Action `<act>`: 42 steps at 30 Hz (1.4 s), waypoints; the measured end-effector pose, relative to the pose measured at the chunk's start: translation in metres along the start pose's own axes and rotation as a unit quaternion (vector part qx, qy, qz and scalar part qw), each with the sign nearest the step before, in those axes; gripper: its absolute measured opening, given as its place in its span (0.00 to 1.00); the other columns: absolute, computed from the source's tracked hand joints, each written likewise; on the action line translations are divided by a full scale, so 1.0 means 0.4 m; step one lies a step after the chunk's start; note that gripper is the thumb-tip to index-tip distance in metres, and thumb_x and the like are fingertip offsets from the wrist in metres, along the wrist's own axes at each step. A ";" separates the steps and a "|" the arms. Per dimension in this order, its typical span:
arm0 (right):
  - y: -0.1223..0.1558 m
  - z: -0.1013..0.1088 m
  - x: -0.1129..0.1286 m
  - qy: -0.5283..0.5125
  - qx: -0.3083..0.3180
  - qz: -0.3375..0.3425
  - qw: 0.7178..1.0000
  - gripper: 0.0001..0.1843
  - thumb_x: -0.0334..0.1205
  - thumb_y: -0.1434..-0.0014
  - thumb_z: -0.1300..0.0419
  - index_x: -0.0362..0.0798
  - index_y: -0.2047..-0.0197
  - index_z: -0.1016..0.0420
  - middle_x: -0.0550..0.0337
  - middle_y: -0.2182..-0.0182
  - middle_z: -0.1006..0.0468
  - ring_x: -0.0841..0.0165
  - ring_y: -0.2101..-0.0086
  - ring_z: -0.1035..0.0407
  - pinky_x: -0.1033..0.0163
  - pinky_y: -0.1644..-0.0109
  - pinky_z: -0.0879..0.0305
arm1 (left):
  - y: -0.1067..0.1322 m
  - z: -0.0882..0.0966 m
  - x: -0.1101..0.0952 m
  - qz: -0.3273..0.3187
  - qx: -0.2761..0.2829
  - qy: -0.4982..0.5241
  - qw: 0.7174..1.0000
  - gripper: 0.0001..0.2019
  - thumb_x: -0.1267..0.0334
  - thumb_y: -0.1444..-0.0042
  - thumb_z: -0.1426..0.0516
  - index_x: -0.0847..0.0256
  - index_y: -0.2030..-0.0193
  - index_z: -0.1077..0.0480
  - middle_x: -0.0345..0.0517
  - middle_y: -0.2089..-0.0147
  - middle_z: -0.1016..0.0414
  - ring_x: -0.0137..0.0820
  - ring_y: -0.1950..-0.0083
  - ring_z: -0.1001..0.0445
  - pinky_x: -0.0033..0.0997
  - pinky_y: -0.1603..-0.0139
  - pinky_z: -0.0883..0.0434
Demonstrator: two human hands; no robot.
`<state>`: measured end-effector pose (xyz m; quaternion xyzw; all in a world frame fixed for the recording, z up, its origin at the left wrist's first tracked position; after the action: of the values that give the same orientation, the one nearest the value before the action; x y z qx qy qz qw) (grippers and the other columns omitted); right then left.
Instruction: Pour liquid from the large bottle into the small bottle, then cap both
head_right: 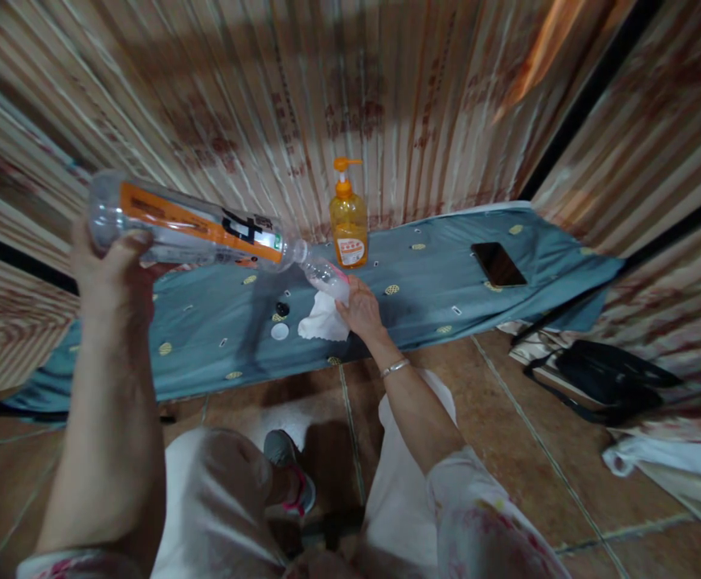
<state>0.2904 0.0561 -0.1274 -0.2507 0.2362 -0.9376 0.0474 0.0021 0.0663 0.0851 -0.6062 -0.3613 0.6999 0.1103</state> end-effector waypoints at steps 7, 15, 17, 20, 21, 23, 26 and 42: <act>-0.001 -0.003 -0.008 -0.012 -0.012 -0.007 1.000 0.32 0.48 0.37 0.44 0.35 0.37 0.39 0.34 0.46 0.26 0.52 0.47 0.29 0.48 0.43 0.31 | 0.137 0.027 0.012 0.144 -0.047 0.119 0.981 0.24 0.61 0.70 0.35 0.59 0.62 0.36 0.40 0.63 0.30 0.32 0.61 0.27 0.41 0.60 0.24; -0.003 0.008 -0.001 -0.010 -0.001 -0.024 1.000 0.32 0.45 0.39 0.41 0.36 0.36 0.41 0.35 0.47 0.26 0.52 0.48 0.29 0.48 0.44 0.32 | 0.281 0.043 0.073 0.254 -0.057 0.190 0.947 0.22 0.65 0.69 0.34 0.54 0.62 0.30 0.41 0.58 0.23 0.35 0.54 0.25 0.35 0.57 0.26; -0.004 0.012 0.001 -0.006 0.010 -0.027 1.000 0.32 0.44 0.38 0.41 0.36 0.36 0.42 0.36 0.47 0.25 0.53 0.48 0.29 0.50 0.44 0.31 | 0.322 0.043 0.097 0.286 -0.027 0.207 0.935 0.22 0.63 0.67 0.33 0.55 0.61 0.29 0.43 0.56 0.23 0.36 0.53 0.25 0.34 0.55 0.27; -0.006 0.013 0.002 -0.003 0.013 -0.030 0.999 0.32 0.44 0.39 0.41 0.36 0.37 0.41 0.36 0.47 0.26 0.52 0.48 0.29 0.50 0.44 0.32 | 0.387 0.044 0.136 0.352 -0.063 0.213 0.909 0.26 0.63 0.71 0.30 0.55 0.60 0.27 0.43 0.56 0.22 0.33 0.57 0.24 0.27 0.63 0.28; -0.006 0.013 0.001 -0.003 0.014 -0.035 0.999 0.32 0.44 0.39 0.41 0.35 0.38 0.40 0.35 0.47 0.26 0.51 0.48 0.29 0.50 0.44 0.32 | 0.409 0.042 0.148 0.380 -0.063 0.213 0.898 0.27 0.62 0.72 0.30 0.55 0.59 0.27 0.45 0.55 0.22 0.34 0.57 0.24 0.28 0.64 0.27; -0.006 0.012 -0.001 -0.007 0.016 -0.042 0.999 0.31 0.45 0.40 0.41 0.34 0.39 0.39 0.35 0.46 0.26 0.51 0.47 0.30 0.50 0.43 0.33 | 0.446 0.037 0.167 0.409 -0.063 0.227 0.882 0.28 0.61 0.70 0.30 0.54 0.56 0.27 0.45 0.51 0.22 0.35 0.54 0.24 0.31 0.60 0.26; -0.006 0.011 -0.006 -0.020 0.020 -0.040 0.999 0.31 0.47 0.39 0.42 0.35 0.39 0.38 0.34 0.45 0.27 0.51 0.46 0.31 0.50 0.43 0.33 | 0.491 0.031 0.183 0.429 -0.063 0.243 0.868 0.27 0.62 0.66 0.31 0.53 0.53 0.27 0.44 0.48 0.24 0.36 0.51 0.25 0.36 0.54 0.25; 0.000 0.028 0.001 -0.081 0.014 -0.063 0.995 0.27 0.47 0.43 0.42 0.43 0.43 0.35 0.38 0.48 0.25 0.51 0.49 0.29 0.45 0.45 0.32 | 0.564 0.008 0.172 0.557 -0.078 0.422 0.711 0.31 0.50 0.56 0.35 0.62 0.46 0.33 0.57 0.51 0.22 0.45 0.51 0.22 0.40 0.55 0.22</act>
<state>0.2955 0.0512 -0.1187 -0.3391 0.2027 -0.9186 0.0108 0.0466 -0.0552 -0.1119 -0.9363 0.0727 0.2747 -0.2066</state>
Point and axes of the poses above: each hand's wrist, its own y-axis away from the middle knuckle, its own z-axis out of the back of the hand, x = y × z, the point moved 2 cm from there along -y, towards the middle knuckle
